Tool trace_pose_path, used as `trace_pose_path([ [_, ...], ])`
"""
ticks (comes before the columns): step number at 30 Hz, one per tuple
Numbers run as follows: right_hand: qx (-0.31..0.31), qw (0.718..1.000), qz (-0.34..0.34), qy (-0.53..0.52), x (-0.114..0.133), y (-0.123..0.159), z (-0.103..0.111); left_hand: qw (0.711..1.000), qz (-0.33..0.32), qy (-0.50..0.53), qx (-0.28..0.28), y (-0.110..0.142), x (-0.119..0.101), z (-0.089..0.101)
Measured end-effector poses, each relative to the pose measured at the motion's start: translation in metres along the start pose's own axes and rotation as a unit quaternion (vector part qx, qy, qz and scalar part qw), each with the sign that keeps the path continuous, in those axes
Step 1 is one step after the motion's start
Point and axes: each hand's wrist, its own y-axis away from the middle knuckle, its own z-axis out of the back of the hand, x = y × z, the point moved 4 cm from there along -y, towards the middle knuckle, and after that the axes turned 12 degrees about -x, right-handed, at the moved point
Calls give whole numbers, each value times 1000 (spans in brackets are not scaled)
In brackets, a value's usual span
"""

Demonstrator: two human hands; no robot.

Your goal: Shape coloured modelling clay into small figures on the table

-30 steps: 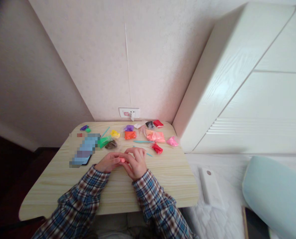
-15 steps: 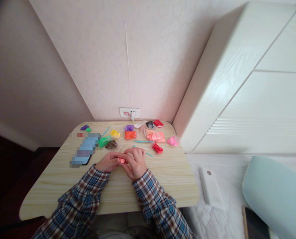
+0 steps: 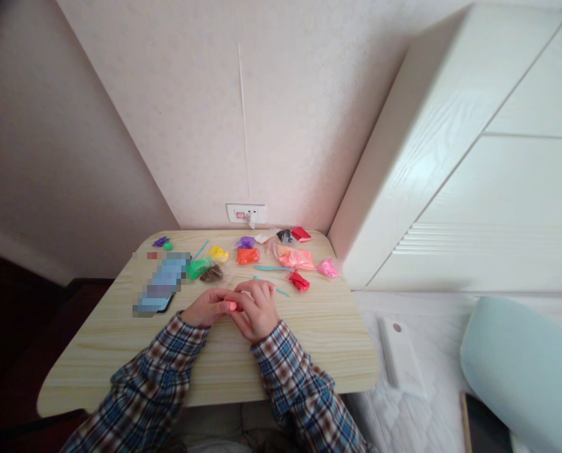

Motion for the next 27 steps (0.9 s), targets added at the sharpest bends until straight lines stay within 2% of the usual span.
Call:
trace_pose_path([
  [20, -18, 1000, -20, 14, 0, -3, 3, 999, -6, 41, 34, 1, 0, -4],
  [27, -19, 999, -19, 34, -1, -2, 2, 999, 1, 33, 25, 0, 0, -5],
])
